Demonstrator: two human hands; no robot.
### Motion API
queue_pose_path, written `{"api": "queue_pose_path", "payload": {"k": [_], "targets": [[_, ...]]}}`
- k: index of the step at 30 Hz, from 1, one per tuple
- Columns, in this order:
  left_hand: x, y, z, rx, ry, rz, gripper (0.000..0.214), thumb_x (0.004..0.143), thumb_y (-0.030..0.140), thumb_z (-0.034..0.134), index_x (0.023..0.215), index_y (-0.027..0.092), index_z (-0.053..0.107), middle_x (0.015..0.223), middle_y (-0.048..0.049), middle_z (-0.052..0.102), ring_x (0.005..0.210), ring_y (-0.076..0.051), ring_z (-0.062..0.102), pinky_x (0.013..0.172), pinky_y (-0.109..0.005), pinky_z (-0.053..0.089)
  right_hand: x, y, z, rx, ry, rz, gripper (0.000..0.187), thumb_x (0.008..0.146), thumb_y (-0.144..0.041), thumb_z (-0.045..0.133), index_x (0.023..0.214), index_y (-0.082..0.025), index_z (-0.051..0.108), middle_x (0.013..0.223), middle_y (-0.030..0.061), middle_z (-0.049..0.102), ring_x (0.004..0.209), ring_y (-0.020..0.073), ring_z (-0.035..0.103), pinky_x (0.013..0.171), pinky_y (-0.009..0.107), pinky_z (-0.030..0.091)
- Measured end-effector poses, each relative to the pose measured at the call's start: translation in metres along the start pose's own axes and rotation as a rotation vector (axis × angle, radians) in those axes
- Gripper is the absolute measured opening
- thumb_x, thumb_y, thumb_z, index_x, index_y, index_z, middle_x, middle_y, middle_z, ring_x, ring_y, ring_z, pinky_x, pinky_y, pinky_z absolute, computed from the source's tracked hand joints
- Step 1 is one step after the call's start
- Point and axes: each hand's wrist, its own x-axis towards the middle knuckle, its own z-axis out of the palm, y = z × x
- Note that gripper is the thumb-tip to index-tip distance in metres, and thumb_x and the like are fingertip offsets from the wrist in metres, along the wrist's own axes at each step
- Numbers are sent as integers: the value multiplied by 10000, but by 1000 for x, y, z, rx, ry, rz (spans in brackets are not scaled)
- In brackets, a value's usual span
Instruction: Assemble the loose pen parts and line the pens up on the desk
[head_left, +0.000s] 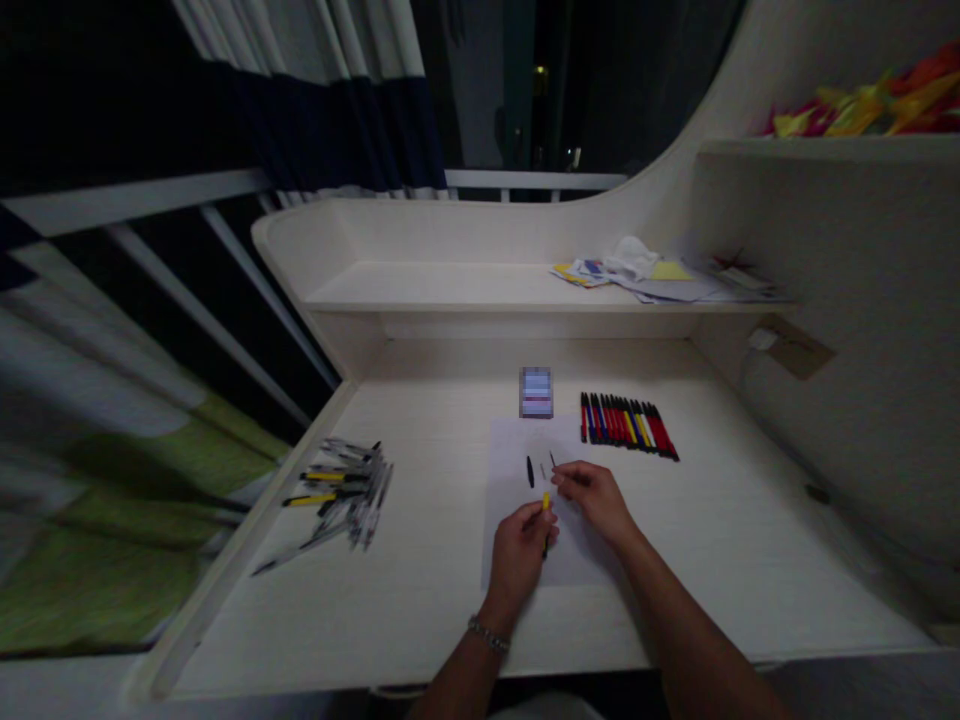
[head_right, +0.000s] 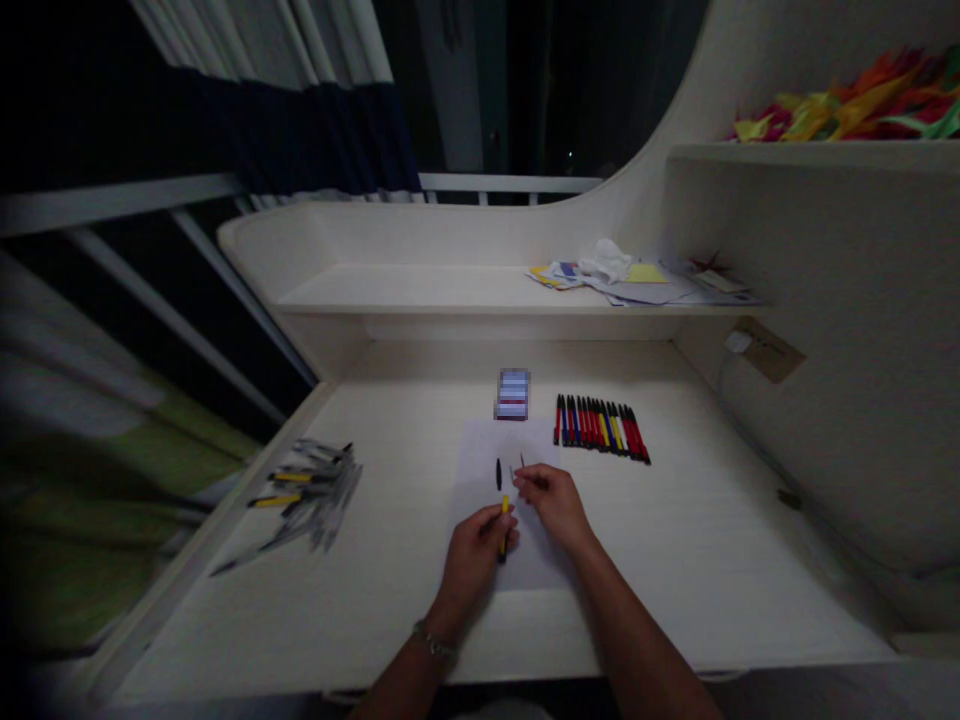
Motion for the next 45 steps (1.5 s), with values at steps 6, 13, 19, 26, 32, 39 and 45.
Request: {"api": "queue_pose_path", "payload": {"k": [6, 13, 19, 26, 32, 39, 45], "targets": [[-1, 0, -1, 121, -60, 65, 425, 801, 530, 637, 931, 136, 729, 717, -57, 701, 649, -175, 640, 603, -257, 490, -14, -13, 1, -56, -71, -29, 258, 772, -409, 667, 867, -190, 766, 904, 74, 755, 844, 215, 684, 805, 332, 513], [-3, 4, -2, 194, -60, 84, 395, 813, 499, 623, 928, 138, 735, 671, -43, 685, 612, -165, 614, 581, -251, 463, -16, -14, -9, -179, -221, -43, 262, 821, -374, 607, 935, -202, 769, 975, 77, 757, 940, 238, 689, 888, 360, 502], [-3, 1, -2, 123, -36, 52, 419, 779, 500, 667, 973, 135, 732, 800, -90, 732, 723, -207, 680, 658, -285, 516, 12, -4, -9, -540, -44, 33, 246, 863, -288, 558, 1003, -189, 734, 1034, 81, 741, 965, 207, 675, 873, 289, 473], [-2, -3, -5, 108, -18, 55, 426, 770, 503, 678, 964, 128, 735, 748, -77, 724, 693, -198, 668, 652, -286, 521, 33, -5, 11, -1036, -1, 208, 270, 914, -309, 486, 1013, -167, 694, 1080, 152, 695, 1010, 259, 648, 807, 329, 452], [-1, -1, -7, 98, -17, 47, 423, 784, 497, 670, 977, 125, 725, 808, -94, 727, 725, -206, 671, 675, -301, 526, 33, -9, 11, -1133, -67, 249, 304, 830, -116, 498, 1091, -118, 654, 1138, 202, 662, 1043, 293, 639, 801, 355, 459], [-3, 4, -5, 72, -6, 58, 444, 768, 484, 690, 1023, 123, 723, 827, -96, 731, 727, -207, 679, 690, -312, 539, 27, 3, -10, -418, 42, 47, 269, 859, -227, 491, 1039, -145, 674, 963, 110, 719, 896, 221, 655, 796, 326, 476], [-2, 2, -2, 40, -21, 59, 512, 802, 448, 673, 1192, 115, 658, 902, -109, 730, 782, -201, 682, 737, -322, 547, 14, -27, -7, 227, 188, -5, 349, 737, -474, 681, 916, -175, 656, 766, 43, 686, 694, 182, 625, 572, 271, 466]]}}
